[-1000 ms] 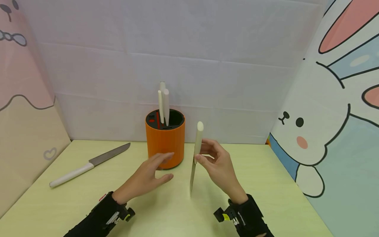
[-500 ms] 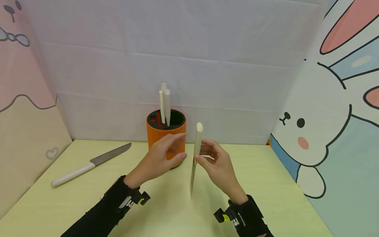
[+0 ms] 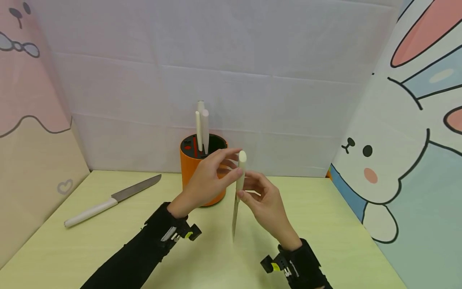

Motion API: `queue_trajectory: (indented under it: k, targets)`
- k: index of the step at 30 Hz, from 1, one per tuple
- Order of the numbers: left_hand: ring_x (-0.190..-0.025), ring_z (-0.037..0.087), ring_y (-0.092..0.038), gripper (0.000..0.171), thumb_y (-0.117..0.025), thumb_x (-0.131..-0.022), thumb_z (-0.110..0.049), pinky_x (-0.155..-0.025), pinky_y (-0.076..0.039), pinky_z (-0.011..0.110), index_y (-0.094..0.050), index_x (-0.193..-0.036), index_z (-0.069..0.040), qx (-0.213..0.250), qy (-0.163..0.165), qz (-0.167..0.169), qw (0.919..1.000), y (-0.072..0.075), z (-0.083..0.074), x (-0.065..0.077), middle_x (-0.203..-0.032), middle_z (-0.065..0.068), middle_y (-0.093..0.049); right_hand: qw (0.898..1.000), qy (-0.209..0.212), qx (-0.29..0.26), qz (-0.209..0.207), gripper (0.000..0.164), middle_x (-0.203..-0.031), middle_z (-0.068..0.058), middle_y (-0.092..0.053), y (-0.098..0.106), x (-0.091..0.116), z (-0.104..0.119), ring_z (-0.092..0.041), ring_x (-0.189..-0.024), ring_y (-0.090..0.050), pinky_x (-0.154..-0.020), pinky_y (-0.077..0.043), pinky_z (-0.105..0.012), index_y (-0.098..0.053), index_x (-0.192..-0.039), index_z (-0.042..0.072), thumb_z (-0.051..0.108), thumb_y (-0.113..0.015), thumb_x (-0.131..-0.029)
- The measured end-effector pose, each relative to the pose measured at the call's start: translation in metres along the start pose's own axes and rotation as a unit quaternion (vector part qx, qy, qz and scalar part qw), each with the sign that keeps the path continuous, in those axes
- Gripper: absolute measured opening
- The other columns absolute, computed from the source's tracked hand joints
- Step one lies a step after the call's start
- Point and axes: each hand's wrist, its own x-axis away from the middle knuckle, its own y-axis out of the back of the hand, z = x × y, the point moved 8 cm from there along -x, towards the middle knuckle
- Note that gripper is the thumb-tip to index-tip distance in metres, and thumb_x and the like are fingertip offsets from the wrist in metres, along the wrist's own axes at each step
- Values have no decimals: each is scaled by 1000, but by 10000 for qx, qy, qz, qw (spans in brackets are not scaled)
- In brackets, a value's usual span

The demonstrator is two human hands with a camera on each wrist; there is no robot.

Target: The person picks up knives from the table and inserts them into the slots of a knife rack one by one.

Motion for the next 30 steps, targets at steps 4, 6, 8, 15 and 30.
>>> queue_trajectory:
  k: [4,6,8,15,30]
  targets:
    - [-111,20,-69,50,-72,-103,-20,-100,-60,37,-58,-150,-9,141,97,-65,9998,-3,-2,-3,-129,6,-65,10000,-31,-31,-49,47,-124,-17,-68,0,0,0,-26,-109,-71,-91,-63,-32,-61,-138,3,-3,-77,-94]
    - [-109,19,-70,48,-73,-103,-20,-98,-60,35,-60,-148,-8,187,116,-106,9997,-5,-3,-4,-127,6,-66,10000,-29,-48,-60,47,-124,-18,-68,0,1,0,-26,-109,-71,-91,-63,-32,-61,-138,2,-4,-77,-94]
    - [-107,19,-70,46,-73,-103,-20,-96,-61,34,-61,-146,-8,232,130,-150,9995,-6,-5,-6,-125,5,-67,10000,-24,-59,-77,47,-124,-18,-68,1,1,1,-25,-109,-71,-91,-63,-32,-62,-137,2,-4,-77,-94]
    - [-101,18,-70,41,-73,-103,-20,-92,-62,33,-63,-141,-8,293,163,-273,9991,-8,-6,-8,-116,5,-69,9999,-36,-44,-122,46,-123,-18,-68,1,1,1,-23,-108,-71,-92,-63,-31,-62,-137,2,-5,-77,-94]
    - [-100,16,-71,37,-76,-101,-20,-90,-63,34,-66,-135,-9,374,302,-349,9982,-9,-2,-6,-111,3,-71,9999,-16,-82,-132,46,-123,-18,-69,1,0,1,-27,-109,-72,-91,-63,-32,-62,-137,1,-5,-77,-94]
